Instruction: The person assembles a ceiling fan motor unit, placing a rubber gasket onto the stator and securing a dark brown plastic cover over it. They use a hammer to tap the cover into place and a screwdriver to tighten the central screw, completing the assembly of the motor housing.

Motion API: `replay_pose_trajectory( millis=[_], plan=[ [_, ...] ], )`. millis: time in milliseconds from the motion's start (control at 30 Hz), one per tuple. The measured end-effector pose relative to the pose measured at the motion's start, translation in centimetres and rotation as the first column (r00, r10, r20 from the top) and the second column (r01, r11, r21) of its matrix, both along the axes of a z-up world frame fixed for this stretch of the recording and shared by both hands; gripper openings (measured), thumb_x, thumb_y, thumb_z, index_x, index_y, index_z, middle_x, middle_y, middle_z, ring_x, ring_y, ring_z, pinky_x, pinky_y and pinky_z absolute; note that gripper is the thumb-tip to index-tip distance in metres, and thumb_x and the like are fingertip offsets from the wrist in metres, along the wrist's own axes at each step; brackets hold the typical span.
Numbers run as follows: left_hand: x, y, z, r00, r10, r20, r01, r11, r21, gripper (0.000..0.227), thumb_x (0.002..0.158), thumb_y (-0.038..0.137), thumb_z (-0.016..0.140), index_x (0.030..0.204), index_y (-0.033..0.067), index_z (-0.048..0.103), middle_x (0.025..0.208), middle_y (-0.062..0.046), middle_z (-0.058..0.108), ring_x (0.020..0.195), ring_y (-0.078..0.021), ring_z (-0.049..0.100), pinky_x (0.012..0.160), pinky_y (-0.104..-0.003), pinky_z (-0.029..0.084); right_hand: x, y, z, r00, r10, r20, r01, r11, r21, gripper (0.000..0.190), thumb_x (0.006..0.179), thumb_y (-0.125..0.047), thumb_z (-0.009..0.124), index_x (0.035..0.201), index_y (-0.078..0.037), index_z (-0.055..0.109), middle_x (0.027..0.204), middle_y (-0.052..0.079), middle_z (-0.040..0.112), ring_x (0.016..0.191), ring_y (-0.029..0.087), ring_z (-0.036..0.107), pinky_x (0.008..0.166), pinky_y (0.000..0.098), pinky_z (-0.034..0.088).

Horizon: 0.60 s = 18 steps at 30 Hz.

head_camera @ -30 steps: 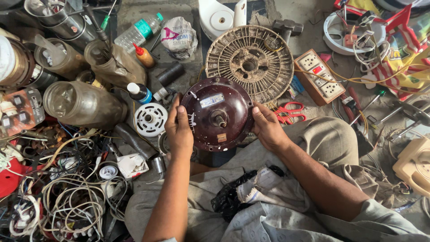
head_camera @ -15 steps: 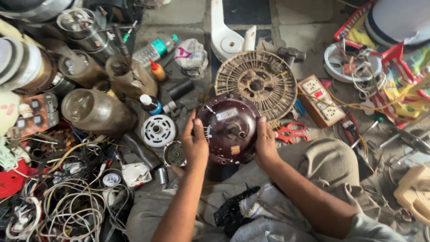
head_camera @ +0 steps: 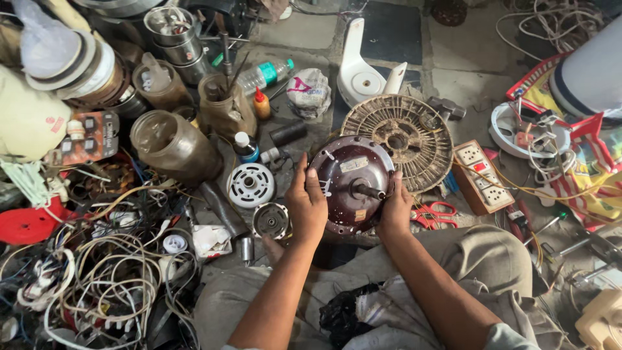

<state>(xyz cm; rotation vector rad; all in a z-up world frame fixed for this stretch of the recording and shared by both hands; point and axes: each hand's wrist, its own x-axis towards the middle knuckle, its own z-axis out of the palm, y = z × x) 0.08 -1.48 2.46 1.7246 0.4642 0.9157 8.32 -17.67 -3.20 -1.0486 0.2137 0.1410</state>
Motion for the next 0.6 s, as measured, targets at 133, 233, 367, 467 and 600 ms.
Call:
replay_pose_trajectory(
  millis=[133, 233, 367, 467, 600],
  plan=[
    [0.9, 1.5, -0.6, 1.0, -0.003, 0.012, 0.003, 0.999, -0.032, 0.039, 0.109, 0.023, 0.048, 0.136, -0.0001, 0.062, 0.125, -0.021, 0.072, 0.118, -0.0306, 0.071, 0.101, -0.036, 0.054, 0.4, 0.1, -0.4, 0.995, 0.037, 0.098, -0.034, 0.999, -0.036, 0.044, 0.109, -0.041, 0.052, 0.11, 0.001, 0.066, 0.099, 0.008, 0.072, 0.085, 0.017, 0.068, 0.078, 0.034, 0.059],
    [1.1, 1.6, -1.0, 1.0, 0.001, 0.018, 0.0, 0.995, -0.104, 0.038, 0.108, 0.023, 0.049, 0.135, -0.0004, 0.063, 0.124, -0.021, 0.073, 0.117, -0.03, 0.071, 0.101, -0.037, 0.053, 0.6, 0.4, 0.5, 0.988, 0.047, 0.147, -0.029, 0.992, -0.121, 0.045, 0.11, -0.04, 0.051, 0.11, 0.002, 0.067, 0.098, 0.008, 0.072, 0.085, 0.015, 0.067, 0.078, 0.0317, 0.058],
    [1.5, 1.7, -1.7, 1.0, 0.012, 0.009, -0.01, 0.988, -0.154, 0.038, 0.108, 0.023, 0.049, 0.134, 0.0007, 0.064, 0.123, -0.02, 0.074, 0.115, -0.0289, 0.072, 0.099, -0.036, 0.052, 0.5, 0.6, 2.4, 0.99, 0.086, 0.114, -0.074, 0.992, -0.107, 0.043, 0.108, -0.038, 0.05, 0.111, 0.002, 0.067, 0.097, 0.008, 0.072, 0.084, 0.015, 0.068, 0.076, 0.0312, 0.058],
    [1.6, 2.8, -1.4, 0.995, -0.096, -0.008, 0.093, 0.978, -0.188, 0.044, 0.109, 0.032, 0.049, 0.141, 0.0047, 0.06, 0.13, -0.019, 0.072, 0.122, -0.0291, 0.07, 0.105, -0.038, 0.052, 0.4, 1.0, 3.4, 0.989, 0.086, 0.12, -0.071, 0.99, -0.121, 0.044, 0.108, -0.037, 0.051, 0.114, 0.003, 0.067, 0.099, 0.009, 0.073, 0.085, 0.015, 0.068, 0.076, 0.0303, 0.057],
    [-1.3, 5.6, 2.0, 0.909, -0.406, -0.094, 0.415, 0.899, 0.139, 0.085, 0.093, 0.047, 0.068, 0.16, 0.0075, 0.034, 0.158, -0.028, 0.04, 0.141, -0.0425, 0.045, 0.112, -0.05, 0.04, 0.4, 0.7, 4.9, 0.984, 0.117, 0.137, -0.075, 0.959, -0.274, 0.048, 0.108, -0.038, 0.052, 0.117, 0.005, 0.068, 0.101, 0.01, 0.074, 0.087, 0.015, 0.068, 0.077, 0.0284, 0.056]
  ],
)
